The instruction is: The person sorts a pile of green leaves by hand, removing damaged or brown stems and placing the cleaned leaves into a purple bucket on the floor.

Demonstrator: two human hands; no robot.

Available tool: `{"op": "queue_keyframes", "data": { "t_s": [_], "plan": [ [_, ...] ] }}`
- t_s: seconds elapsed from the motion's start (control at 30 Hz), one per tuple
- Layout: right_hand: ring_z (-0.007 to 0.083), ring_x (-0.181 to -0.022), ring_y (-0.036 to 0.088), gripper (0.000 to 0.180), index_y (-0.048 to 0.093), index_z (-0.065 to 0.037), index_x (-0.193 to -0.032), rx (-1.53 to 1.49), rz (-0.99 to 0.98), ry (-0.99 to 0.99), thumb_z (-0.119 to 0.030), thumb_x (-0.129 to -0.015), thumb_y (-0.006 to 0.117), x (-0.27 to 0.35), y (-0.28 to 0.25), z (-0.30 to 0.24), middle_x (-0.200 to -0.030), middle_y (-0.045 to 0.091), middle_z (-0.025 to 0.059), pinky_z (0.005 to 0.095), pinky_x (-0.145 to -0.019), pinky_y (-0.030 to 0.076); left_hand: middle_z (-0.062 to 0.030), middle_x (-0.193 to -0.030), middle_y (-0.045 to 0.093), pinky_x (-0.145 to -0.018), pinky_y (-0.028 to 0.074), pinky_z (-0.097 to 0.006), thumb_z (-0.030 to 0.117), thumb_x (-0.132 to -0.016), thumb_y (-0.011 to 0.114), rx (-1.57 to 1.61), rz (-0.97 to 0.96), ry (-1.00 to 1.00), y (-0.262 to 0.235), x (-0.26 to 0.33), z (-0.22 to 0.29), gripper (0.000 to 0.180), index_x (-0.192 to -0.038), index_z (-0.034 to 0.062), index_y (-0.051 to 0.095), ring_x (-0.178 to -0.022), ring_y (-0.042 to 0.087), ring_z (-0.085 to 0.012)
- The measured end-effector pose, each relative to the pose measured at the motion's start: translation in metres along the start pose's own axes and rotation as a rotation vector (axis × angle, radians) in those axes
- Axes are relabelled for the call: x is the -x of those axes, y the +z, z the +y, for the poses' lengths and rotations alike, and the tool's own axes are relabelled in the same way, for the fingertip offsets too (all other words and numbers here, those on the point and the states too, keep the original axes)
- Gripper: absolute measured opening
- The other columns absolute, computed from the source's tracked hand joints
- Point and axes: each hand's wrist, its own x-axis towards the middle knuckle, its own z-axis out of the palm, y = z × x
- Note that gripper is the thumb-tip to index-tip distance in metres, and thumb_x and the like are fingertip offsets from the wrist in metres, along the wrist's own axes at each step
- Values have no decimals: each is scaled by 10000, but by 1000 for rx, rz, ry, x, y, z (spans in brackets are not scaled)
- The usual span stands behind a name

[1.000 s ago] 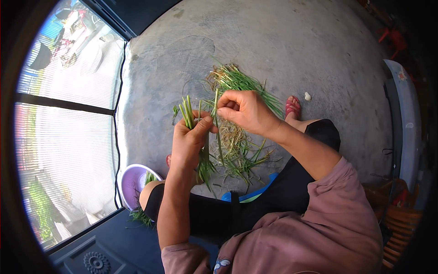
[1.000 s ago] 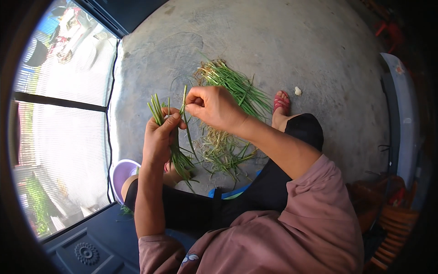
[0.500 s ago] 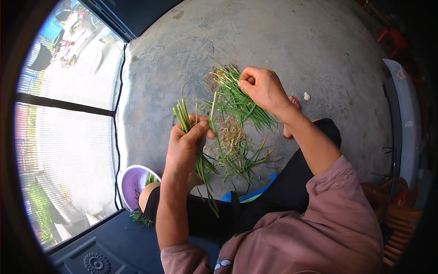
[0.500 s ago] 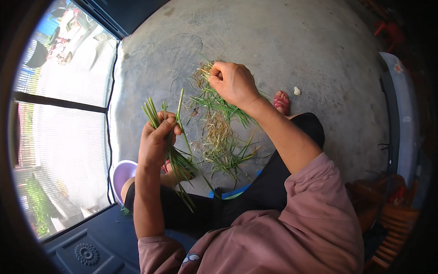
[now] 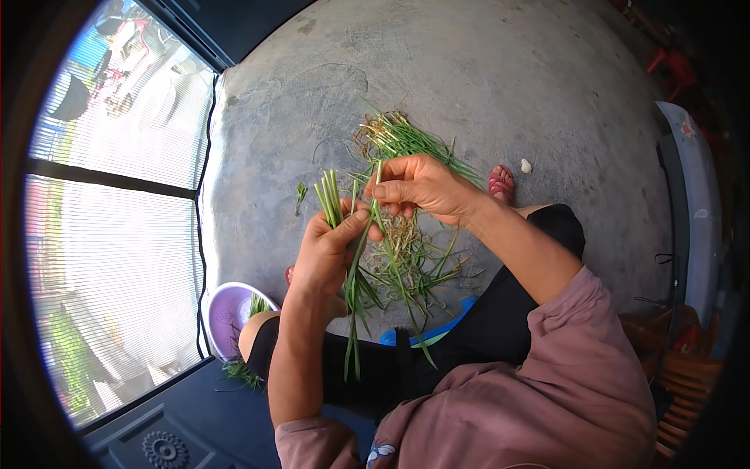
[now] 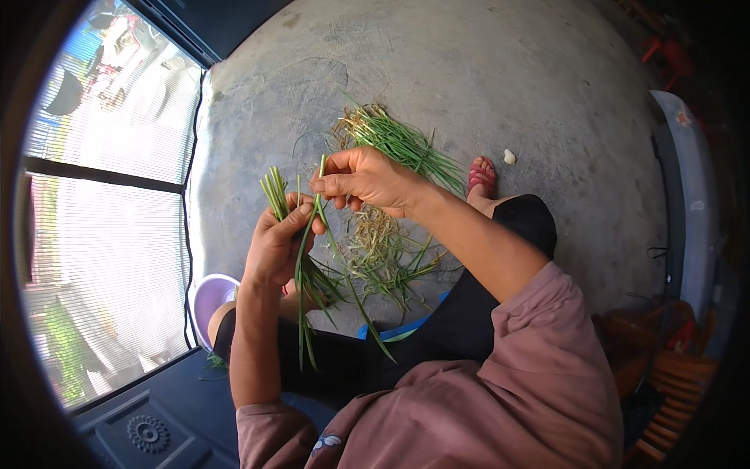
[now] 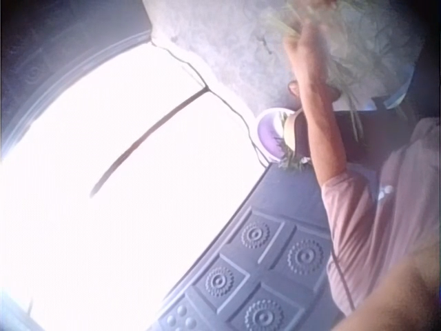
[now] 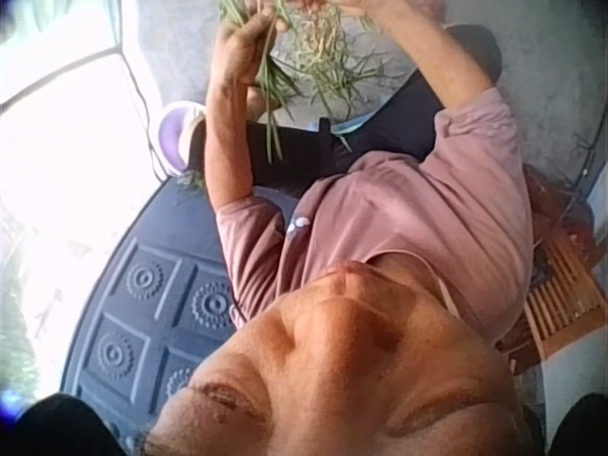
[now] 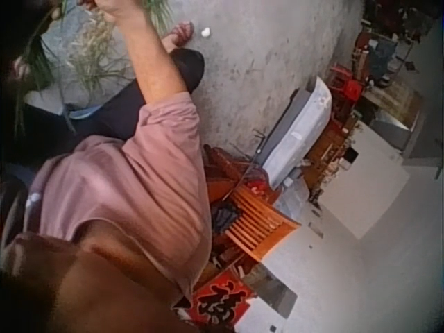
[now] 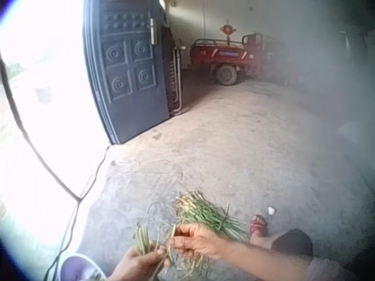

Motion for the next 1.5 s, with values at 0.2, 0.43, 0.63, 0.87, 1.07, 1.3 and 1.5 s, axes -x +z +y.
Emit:
{"op": "queue_keyframes", "data": {
  "t_s": [0.2,0.43,0.63,0.87,1.07,1.3,1.5],
  "plan": [
    [43,-516,472,159,578,-25,-775,-4,75,-77,-178,-777,623,-1,2,4,-628,524,-16,172,-459,377,14,-643,553,-407,218,-165,176,-811,579,-53,52,56,11,-1,-1,123,-820,56,554,-453,322,-8],
    [46,-478,484,184,581,15,-706,308,185,-131,-151,-778,614,1,8,1,-581,546,22,183,-426,383,66,-587,450,-433,240,-188,164,-771,635,-309,142,281,13,-6,-13,145,-745,44,557,-494,359,-19],
    [52,-484,513,178,592,18,-720,290,148,-97,-146,-789,597,1,5,-2,-580,557,22,177,-431,401,16,-626,541,-419,246,-174,188,-792,607,-245,142,112,13,-3,-3,148,-761,51,563,-466,345,-16],
    [58,-514,526,163,598,13,-754,271,161,-109,-144,-795,574,2,4,-3,-610,578,25,189,-449,415,-26,-680,579,-377,223,-156,195,-808,579,-54,66,-8,7,-1,1,130,-803,68,552,-420,323,-16],
    [96,-510,526,161,575,-2,-701,917,258,-134,-147,-769,586,1,-8,2,-537,528,23,248,-472,410,-29,-701,579,-367,228,-148,183,-828,546,69,23,10,3,1,2,115,-849,71,536,-411,331,-26],
    [140,-548,543,113,574,-4,-737,1379,231,-80,-110,-770,554,6,-6,10,-551,526,52,279,-521,420,-68,-793,591,-383,236,-149,138,-826,524,154,79,40,1,-2,2,91,-875,63,503,-479,393,-42],
    [131,-788,567,339,465,3,-1103,118,12,38,-255,-881,464,2,6,18,-836,582,37,270,-701,474,-93,-858,586,-378,267,-132,109,-856,455,176,52,76,-6,-7,-4,99,-880,28,507,-537,417,-34]
  ]
}}
